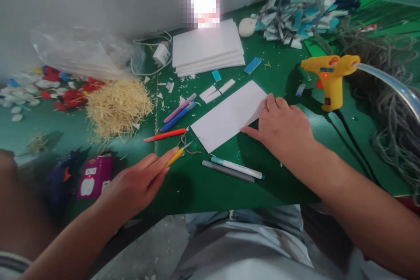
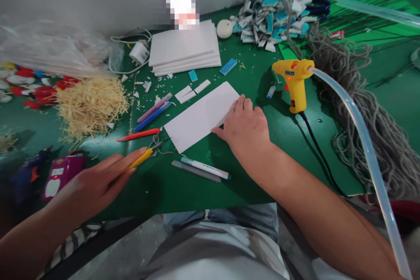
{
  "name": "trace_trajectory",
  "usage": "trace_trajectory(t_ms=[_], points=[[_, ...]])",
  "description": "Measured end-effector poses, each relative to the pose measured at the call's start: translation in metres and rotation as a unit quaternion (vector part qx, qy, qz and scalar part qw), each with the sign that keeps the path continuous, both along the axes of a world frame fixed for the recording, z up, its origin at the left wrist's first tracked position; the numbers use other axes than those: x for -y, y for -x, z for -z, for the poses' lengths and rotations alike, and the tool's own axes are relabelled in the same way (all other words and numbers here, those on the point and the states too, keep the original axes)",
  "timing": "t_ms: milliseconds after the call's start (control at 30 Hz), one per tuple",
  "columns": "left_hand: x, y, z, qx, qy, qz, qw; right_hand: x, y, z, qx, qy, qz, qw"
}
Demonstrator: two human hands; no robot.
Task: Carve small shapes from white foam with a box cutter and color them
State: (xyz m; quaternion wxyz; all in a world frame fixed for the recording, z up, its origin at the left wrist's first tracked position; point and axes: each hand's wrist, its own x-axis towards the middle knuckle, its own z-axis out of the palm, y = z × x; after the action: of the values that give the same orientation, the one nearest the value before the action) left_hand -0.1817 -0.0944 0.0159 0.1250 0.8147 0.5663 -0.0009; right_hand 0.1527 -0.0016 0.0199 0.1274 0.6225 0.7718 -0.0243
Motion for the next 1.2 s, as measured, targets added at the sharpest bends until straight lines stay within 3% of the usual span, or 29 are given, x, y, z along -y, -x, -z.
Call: trace_trajectory(t_ms=[300, 500, 633, 700, 833, 967, 1067, 1200], points=[[0.009, 0.001, -0.002, 0.054, 0.035, -0.063, 0.996, 0.002, -0.009, 0.012, -0.029, -0.052, -0.027, 0.998], [0.012, -0.001, 0.000, 0.109, -0.104, -0.115, 0.982, 0.001, -0.009, 0.003, -0.043, -0.047, -0.017, 0.998], [-0.014, -0.031, 0.002, 0.124, -0.143, -0.171, 0.967, -0.004, -0.007, -0.003, -0.066, -0.028, 0.027, 0.997], [-0.036, -0.053, 0.004, 0.151, -0.117, -0.166, 0.967, -0.006, -0.008, -0.001, -0.082, -0.049, 0.035, 0.995], [-0.080, -0.090, 0.016, 0.180, -0.104, -0.103, 0.973, -0.010, -0.011, 0.008, -0.118, -0.091, 0.034, 0.988], [-0.101, -0.104, 0.028, 0.192, -0.100, -0.040, 0.976, -0.016, -0.010, 0.013, -0.164, -0.072, 0.069, 0.981], [-0.102, -0.105, 0.031, 0.192, -0.083, -0.041, 0.977, -0.022, -0.013, 0.016, -0.257, -0.078, 0.088, 0.959], [-0.098, -0.105, 0.029, 0.216, -0.077, -0.054, 0.972, -0.031, -0.020, 0.021, -0.432, -0.066, 0.152, 0.887]])
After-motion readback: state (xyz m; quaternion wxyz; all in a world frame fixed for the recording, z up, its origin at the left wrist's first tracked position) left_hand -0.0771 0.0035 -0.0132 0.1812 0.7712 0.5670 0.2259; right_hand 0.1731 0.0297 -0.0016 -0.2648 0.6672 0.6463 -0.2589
